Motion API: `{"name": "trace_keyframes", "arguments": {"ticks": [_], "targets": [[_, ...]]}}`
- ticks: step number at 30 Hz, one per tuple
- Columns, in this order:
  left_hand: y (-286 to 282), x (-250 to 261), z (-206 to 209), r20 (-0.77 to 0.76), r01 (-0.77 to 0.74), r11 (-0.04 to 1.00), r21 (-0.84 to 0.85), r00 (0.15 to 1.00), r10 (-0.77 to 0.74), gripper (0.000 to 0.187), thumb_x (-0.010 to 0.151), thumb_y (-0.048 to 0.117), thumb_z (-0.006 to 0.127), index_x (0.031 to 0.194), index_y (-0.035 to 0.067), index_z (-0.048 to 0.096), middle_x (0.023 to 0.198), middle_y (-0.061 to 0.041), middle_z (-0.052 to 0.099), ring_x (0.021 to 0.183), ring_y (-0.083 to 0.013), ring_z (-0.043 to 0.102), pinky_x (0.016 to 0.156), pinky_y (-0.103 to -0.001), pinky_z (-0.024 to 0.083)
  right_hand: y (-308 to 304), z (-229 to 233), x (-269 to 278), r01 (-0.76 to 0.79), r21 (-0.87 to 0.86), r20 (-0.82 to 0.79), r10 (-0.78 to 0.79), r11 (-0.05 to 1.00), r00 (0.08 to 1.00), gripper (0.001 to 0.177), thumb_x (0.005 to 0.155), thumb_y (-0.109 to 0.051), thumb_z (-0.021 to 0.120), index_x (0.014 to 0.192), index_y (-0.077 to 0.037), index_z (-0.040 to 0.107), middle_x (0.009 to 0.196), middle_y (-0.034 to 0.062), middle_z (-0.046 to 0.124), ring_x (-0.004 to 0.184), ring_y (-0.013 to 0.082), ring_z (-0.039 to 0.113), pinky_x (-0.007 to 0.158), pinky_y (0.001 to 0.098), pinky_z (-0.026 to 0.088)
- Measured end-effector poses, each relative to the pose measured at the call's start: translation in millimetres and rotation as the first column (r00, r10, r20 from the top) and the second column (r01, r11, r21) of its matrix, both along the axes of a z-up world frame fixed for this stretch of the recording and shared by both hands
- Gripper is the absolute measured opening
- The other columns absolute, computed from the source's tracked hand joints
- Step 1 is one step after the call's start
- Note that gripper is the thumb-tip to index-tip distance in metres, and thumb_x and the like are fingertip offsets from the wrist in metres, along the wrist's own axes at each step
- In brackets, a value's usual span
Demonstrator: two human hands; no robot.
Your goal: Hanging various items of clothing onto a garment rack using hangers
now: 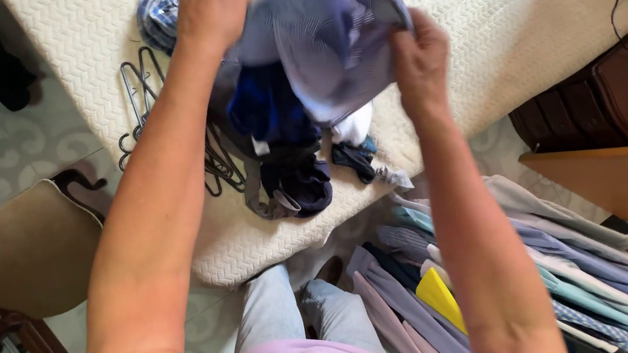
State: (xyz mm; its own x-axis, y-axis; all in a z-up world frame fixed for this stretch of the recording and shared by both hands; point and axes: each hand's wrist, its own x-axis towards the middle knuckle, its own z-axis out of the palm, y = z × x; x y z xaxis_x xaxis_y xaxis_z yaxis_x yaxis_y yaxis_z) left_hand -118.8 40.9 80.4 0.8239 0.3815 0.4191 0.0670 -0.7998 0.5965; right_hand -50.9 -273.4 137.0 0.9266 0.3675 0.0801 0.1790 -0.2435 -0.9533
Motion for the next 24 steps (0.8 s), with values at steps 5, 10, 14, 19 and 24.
{"name": "trace_keyframes", "arguments": {"ticks": [5,10,14,19,24], "targets": [[-52,-42,52,-0.246,0.049,0.966,-0.253,0.963,-0.113,0.049,0.089,0.023,0.092,0.121,0.006,0.059,0.120,-0.020,0.066,0.110,-0.0373,0.065,0.091,-0.045,0.061,7,63,-19,-0.074,-0.208,0.394,0.153,0.975,0.906,0.035,0.095,0.003,0.046,0.114,-0.010,0.074,0.100,0.0018,0.075,0.090,0.0152,0.066,0.076,0.0309,0.051],[-104,-30,96,0.005,0.517,0.810,-0.278,0.844,-0.537,0.102,0.088,0.068,0.082,0.157,0.007,0.038,0.161,-0.027,0.045,0.150,-0.0459,0.042,0.125,-0.055,0.033,33,87,-38,-0.119,-0.232,0.482,0.221,0.965,0.848,0.044,0.085,0.008,0.046,0.114,-0.009,0.075,0.105,0.0036,0.073,0.093,0.0179,0.066,0.078,0.0320,0.051],[-104,-1,91,0.300,0.396,0.916,-0.060,0.883,-0.362,0.006,0.092,0.001,0.065,0.094,0.005,0.062,0.072,-0.008,0.071,0.056,-0.0233,0.068,0.049,-0.037,0.057,39,96,-49,-0.092,-0.209,0.563,0.197,0.974,0.803,0.047,0.080,0.014,0.050,0.117,-0.007,0.071,0.106,0.0090,0.065,0.087,0.0208,0.059,0.070,0.0330,0.045],[-113,-13,144,0.406,0.287,0.958,-0.022,0.878,-0.254,0.023,0.076,-0.009,0.057,0.091,0.009,0.055,0.069,-0.006,0.061,0.058,-0.0265,0.062,0.049,-0.043,0.046,18,30,-27,0.003,-0.222,0.536,0.120,0.975,0.836,0.035,0.079,0.013,0.063,0.109,-0.003,0.073,0.098,0.0086,0.063,0.092,0.0260,0.057,0.078,0.0407,0.045],[-82,-26,171,-0.294,0.420,0.907,-0.027,0.864,-0.408,0.011,0.090,0.017,0.075,0.096,0.009,0.070,0.081,-0.007,0.066,0.074,-0.0251,0.065,0.067,-0.038,0.056,-12,28,11,0.053,-0.236,0.315,0.025,0.970,0.949,0.042,0.100,0.009,0.047,0.126,-0.013,0.072,0.123,0.0146,0.075,0.102,0.0225,0.073,0.080,0.0265,0.067]]}}
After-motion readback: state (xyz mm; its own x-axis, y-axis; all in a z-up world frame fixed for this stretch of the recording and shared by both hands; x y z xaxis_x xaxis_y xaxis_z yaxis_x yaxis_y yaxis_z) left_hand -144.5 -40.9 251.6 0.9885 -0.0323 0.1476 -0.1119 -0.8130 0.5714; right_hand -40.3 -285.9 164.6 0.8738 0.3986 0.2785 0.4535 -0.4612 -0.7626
